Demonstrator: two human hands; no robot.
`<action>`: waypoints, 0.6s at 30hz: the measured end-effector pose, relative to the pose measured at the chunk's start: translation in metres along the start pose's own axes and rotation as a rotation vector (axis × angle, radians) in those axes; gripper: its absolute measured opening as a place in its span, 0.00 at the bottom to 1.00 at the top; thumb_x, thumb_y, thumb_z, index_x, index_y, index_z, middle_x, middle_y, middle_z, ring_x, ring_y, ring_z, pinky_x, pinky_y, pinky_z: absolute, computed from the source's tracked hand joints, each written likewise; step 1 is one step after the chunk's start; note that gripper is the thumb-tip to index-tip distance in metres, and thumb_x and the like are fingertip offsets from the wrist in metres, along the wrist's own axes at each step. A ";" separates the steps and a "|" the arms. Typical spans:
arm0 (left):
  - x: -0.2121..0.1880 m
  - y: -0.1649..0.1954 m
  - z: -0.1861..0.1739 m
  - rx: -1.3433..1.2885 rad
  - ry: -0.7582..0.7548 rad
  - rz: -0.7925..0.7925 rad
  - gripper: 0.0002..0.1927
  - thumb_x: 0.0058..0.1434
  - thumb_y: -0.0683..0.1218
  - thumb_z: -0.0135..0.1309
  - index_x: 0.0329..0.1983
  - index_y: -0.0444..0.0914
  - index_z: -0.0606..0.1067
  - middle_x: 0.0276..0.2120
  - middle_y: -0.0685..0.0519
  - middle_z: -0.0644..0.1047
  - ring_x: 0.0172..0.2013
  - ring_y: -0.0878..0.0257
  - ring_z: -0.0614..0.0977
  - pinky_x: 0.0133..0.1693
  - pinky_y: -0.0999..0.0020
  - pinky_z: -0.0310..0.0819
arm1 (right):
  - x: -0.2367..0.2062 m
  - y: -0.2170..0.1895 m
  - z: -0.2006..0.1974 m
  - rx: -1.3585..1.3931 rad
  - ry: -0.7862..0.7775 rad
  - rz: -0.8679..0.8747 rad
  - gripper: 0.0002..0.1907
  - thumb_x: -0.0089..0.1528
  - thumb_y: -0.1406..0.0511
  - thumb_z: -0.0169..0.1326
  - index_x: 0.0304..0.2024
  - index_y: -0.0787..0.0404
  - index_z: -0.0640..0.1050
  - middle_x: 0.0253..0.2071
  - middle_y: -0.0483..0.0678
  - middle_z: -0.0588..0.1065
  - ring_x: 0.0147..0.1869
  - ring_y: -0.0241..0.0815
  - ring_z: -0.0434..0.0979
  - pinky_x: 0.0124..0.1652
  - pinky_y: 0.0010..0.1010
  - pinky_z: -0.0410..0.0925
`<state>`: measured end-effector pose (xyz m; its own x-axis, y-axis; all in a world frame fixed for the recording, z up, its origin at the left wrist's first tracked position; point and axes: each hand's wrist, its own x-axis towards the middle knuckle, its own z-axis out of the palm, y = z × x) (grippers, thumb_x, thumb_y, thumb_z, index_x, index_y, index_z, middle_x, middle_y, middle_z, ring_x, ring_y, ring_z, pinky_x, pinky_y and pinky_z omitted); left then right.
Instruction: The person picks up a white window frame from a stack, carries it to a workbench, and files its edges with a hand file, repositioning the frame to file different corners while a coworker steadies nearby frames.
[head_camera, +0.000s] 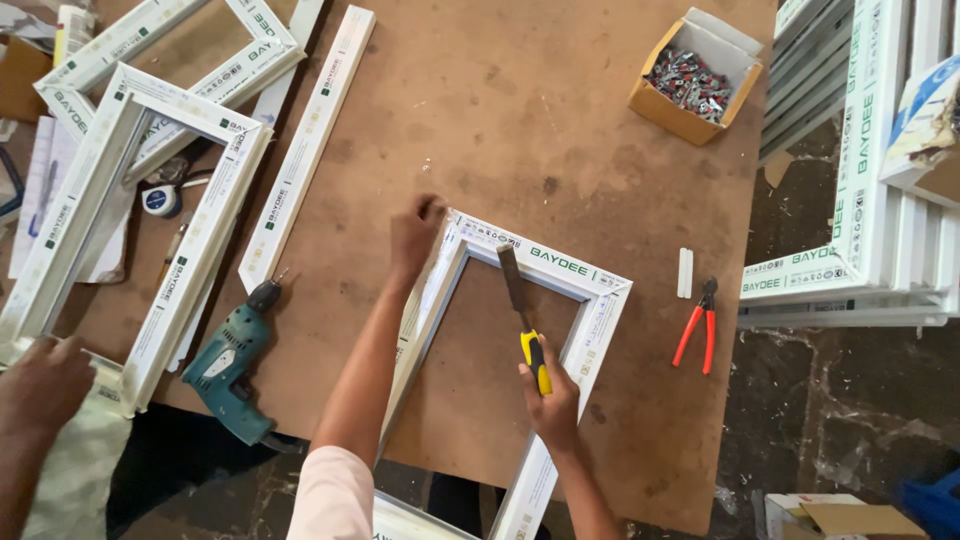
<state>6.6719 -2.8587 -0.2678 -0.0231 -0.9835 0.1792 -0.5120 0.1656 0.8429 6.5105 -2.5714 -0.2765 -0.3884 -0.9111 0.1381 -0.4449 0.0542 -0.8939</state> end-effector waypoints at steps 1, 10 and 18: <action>-0.005 0.006 -0.002 -0.047 -0.099 0.006 0.17 0.58 0.46 0.65 0.47 0.31 0.79 0.23 0.42 0.77 0.26 0.47 0.78 0.29 0.59 0.74 | 0.000 0.000 0.000 -0.008 -0.008 0.020 0.26 0.65 0.62 0.59 0.63 0.68 0.73 0.51 0.59 0.81 0.52 0.48 0.85 0.48 0.33 0.75; -0.012 0.032 -0.009 0.233 -0.028 0.477 0.04 0.64 0.40 0.56 0.40 0.36 0.80 0.36 0.47 0.80 0.35 0.47 0.83 0.36 0.56 0.77 | 0.001 -0.002 0.000 -0.033 -0.010 -0.020 0.27 0.65 0.62 0.59 0.63 0.68 0.73 0.51 0.61 0.80 0.52 0.52 0.85 0.48 0.36 0.75; 0.018 0.039 -0.015 -0.110 0.020 -0.068 0.07 0.71 0.42 0.55 0.43 0.34 0.80 0.28 0.44 0.78 0.24 0.54 0.77 0.26 0.58 0.71 | 0.003 -0.004 0.001 -0.061 -0.035 0.005 0.27 0.64 0.61 0.59 0.63 0.66 0.73 0.50 0.60 0.81 0.51 0.52 0.85 0.46 0.36 0.75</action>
<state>6.6648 -2.8688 -0.2244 0.0259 -0.9913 0.1287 -0.4142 0.1065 0.9039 6.5118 -2.5748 -0.2731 -0.3628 -0.9244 0.1174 -0.4919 0.0829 -0.8667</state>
